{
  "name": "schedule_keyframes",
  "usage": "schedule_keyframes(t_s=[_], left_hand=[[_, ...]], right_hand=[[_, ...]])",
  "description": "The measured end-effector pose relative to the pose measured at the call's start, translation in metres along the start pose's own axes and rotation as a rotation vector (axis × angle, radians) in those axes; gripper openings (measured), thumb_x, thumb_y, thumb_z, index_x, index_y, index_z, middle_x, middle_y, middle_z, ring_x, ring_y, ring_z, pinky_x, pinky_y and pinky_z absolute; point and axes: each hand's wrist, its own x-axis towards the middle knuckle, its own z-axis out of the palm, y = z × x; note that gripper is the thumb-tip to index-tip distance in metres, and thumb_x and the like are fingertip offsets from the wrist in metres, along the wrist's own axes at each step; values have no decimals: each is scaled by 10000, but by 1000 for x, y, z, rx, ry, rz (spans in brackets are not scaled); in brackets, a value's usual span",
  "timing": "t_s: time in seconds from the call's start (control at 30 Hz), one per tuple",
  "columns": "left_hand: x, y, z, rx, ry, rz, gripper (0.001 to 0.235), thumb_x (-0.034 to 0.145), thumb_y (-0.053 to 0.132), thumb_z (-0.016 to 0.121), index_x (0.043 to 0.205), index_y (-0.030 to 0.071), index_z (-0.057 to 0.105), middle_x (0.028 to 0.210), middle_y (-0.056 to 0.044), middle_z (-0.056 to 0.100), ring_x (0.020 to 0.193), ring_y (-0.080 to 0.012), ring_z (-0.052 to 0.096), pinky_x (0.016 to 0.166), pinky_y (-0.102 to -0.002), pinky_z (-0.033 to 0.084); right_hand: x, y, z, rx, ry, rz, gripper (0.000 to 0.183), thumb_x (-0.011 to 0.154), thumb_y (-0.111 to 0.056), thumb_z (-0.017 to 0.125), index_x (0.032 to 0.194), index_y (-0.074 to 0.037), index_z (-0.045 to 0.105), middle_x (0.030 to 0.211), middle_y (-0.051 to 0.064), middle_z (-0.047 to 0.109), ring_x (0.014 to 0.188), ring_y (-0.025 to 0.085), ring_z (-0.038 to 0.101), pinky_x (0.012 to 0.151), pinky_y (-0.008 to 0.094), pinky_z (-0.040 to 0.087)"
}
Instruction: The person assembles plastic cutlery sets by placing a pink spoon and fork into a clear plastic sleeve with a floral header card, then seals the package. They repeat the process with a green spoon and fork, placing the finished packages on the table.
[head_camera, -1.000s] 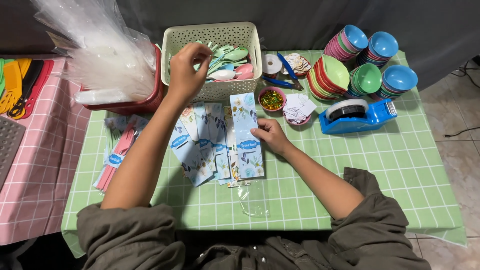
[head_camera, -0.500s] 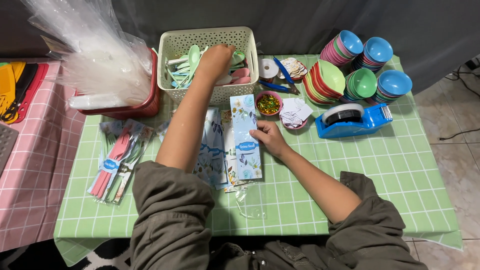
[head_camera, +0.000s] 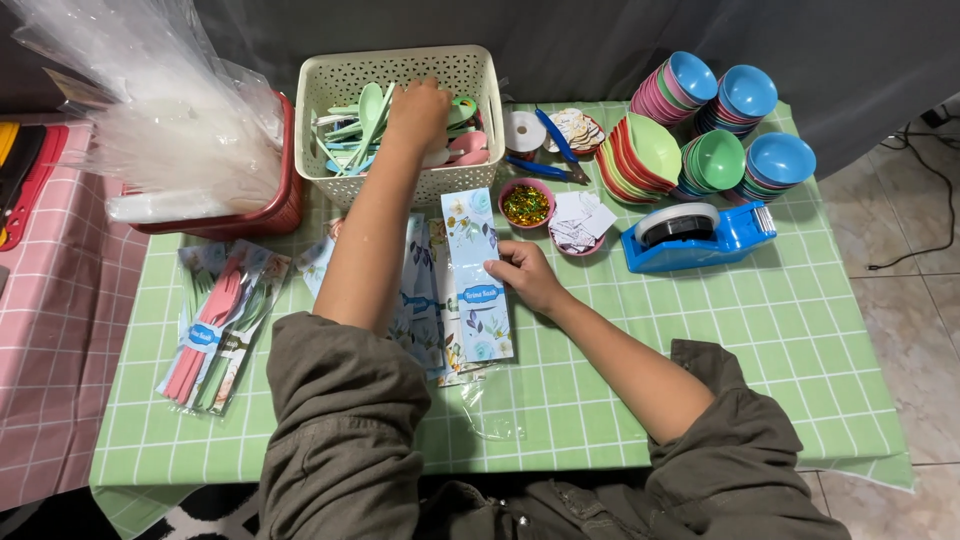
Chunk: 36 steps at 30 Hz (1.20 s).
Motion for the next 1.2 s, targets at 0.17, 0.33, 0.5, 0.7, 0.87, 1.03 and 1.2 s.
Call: schedule_keyframes(t_s=[0.17, 0.33, 0.5, 0.7, 0.87, 1.03, 1.2], left_hand=[[-13, -2, -20, -216, -12, -44, 468, 726, -47, 528, 1147, 143, 610, 1038, -129, 640, 972, -370, 601, 849, -540, 440], [-44, -6, -65, -675, 339, 85, 325, 845, 45, 785, 1108, 52, 593, 927, -113, 687, 835, -292, 632, 666, -412, 452], [-108, 13, -125, -1048, 711, 204, 333, 943, -31, 681, 1224, 94, 552, 1036, -127, 713, 939, -211, 737, 809, -307, 627], [-198, 32, -115, -1432, 626, 116, 356, 1018, -24, 585, 1363, -6, 499, 1180, -199, 669, 1023, -281, 704, 907, -405, 637], [-228, 41, -71, -1663, 585, -152, 331, 970, 9, 646, 1296, 26, 589, 1107, -146, 655, 934, -280, 734, 812, -436, 669], [-221, 44, -49, -1789, 641, -305, 339, 980, 59, 645, 1310, 33, 569, 1104, -91, 629, 930, -240, 747, 812, -372, 681], [-215, 40, -37, -1765, 640, -312, 377, 975, 67, 666, 1336, 59, 560, 1093, -82, 632, 928, -241, 751, 794, -377, 678]], right_hand=[[0, 0, 0, -9, -2, 6, 304, 900, -134, 653, 654, -150, 476, 612, -54, 449, 568, 67, 387, 532, 237, 308], [0, -3, 0, 2, -15, 7, 301, 902, -142, 646, 655, -154, 474, 619, -64, 441, 577, 61, 379, 543, 232, 297], [0, -2, 0, 47, -46, 26, 235, 911, -136, 650, 702, -131, 541, 647, -43, 517, 588, 70, 449, 546, 230, 346], [-3, -28, 5, 72, -125, 52, 202, 902, -143, 673, 718, -95, 605, 608, 4, 560, 564, 78, 494, 531, 218, 382], [3, 14, -9, 30, -188, 8, 271, 873, -128, 707, 639, -104, 574, 488, 12, 475, 487, 61, 430, 486, 209, 342], [7, 27, -14, 19, -247, 6, 298, 901, -152, 717, 644, -86, 581, 491, 6, 466, 497, 51, 405, 492, 206, 322], [8, 24, -16, 15, -292, 13, 277, 940, -158, 690, 683, -85, 620, 536, -2, 523, 526, 54, 440, 528, 201, 357]])
